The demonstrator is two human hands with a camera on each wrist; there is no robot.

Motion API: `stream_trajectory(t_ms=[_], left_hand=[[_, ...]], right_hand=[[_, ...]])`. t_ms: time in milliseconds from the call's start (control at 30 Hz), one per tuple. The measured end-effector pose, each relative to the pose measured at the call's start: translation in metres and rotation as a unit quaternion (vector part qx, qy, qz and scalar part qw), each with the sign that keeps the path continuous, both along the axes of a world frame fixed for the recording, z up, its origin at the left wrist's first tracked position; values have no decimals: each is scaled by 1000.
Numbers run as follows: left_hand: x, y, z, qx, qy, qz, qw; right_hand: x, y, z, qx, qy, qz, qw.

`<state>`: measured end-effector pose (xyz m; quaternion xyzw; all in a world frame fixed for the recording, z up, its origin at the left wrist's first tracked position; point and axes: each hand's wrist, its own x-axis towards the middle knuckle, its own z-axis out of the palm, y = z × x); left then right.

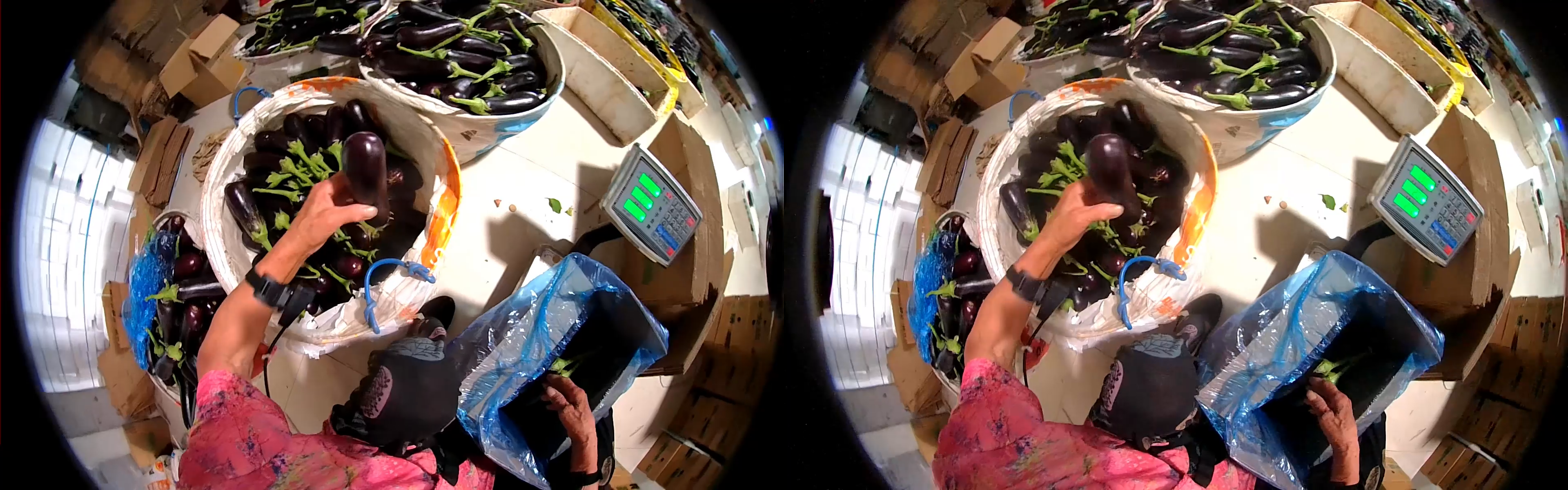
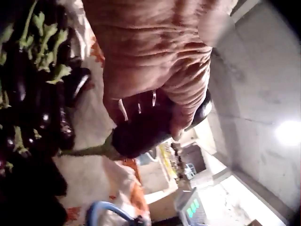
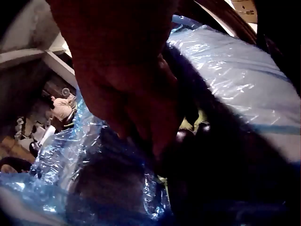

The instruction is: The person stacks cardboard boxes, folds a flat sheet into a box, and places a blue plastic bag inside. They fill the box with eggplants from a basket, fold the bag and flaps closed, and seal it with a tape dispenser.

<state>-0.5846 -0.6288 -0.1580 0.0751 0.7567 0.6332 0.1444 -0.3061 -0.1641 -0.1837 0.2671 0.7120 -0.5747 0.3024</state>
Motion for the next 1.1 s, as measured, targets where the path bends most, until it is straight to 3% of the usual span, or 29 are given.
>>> stream_trajectory(t_ms=[33, 67, 133, 233, 333, 367, 467, 533, 633, 800, 900, 967, 1100], left_hand=[[8, 9, 20, -2, 3, -13, 1000], [16, 23, 44, -76, 111, -44, 990], [26, 51, 67, -126, 372, -91, 915], [42, 99, 90, -89, 489, -213, 841], [62, 153, 101, -39, 567, -287, 771], [67, 165, 106, -34, 560, -342, 754], [83, 204, 110, 37, 509, -441, 738], [84, 219, 110, 11, 512, -476, 715], [84, 230, 102, -23, 499, -489, 715], [80, 219, 93, -71, 295, -494, 815], [65, 200, 79, -107, 185, -398, 892], [59, 185, 62, -83, 95, -316, 940], [50, 150, 35, -91, 1, -225, 970]], right_hand=[[-1, -2, 8, -20, 6, -10, 1000], [-4, -8, 19, -39, 10, -22, 999], [-10, -15, 36, -85, 17, -38, 996], [-28, -35, 77, -147, 41, -41, 987], [-45, -46, 110, -224, 77, -7, 971], [-45, -48, 109, -268, 112, -36, 956], [-60, -61, 102, -407, 198, -136, 882], [-62, -60, 97, -478, 251, -165, 826], [-55, -55, 93, -422, 256, -205, 845], [-24, -39, 93, -292, 203, -269, 895], [-8, -13, 97, -235, 172, -220, 931], [0, 5, 94, -130, 144, -173, 966], [-7, 17, 86, 120, 69, -80, 987]])
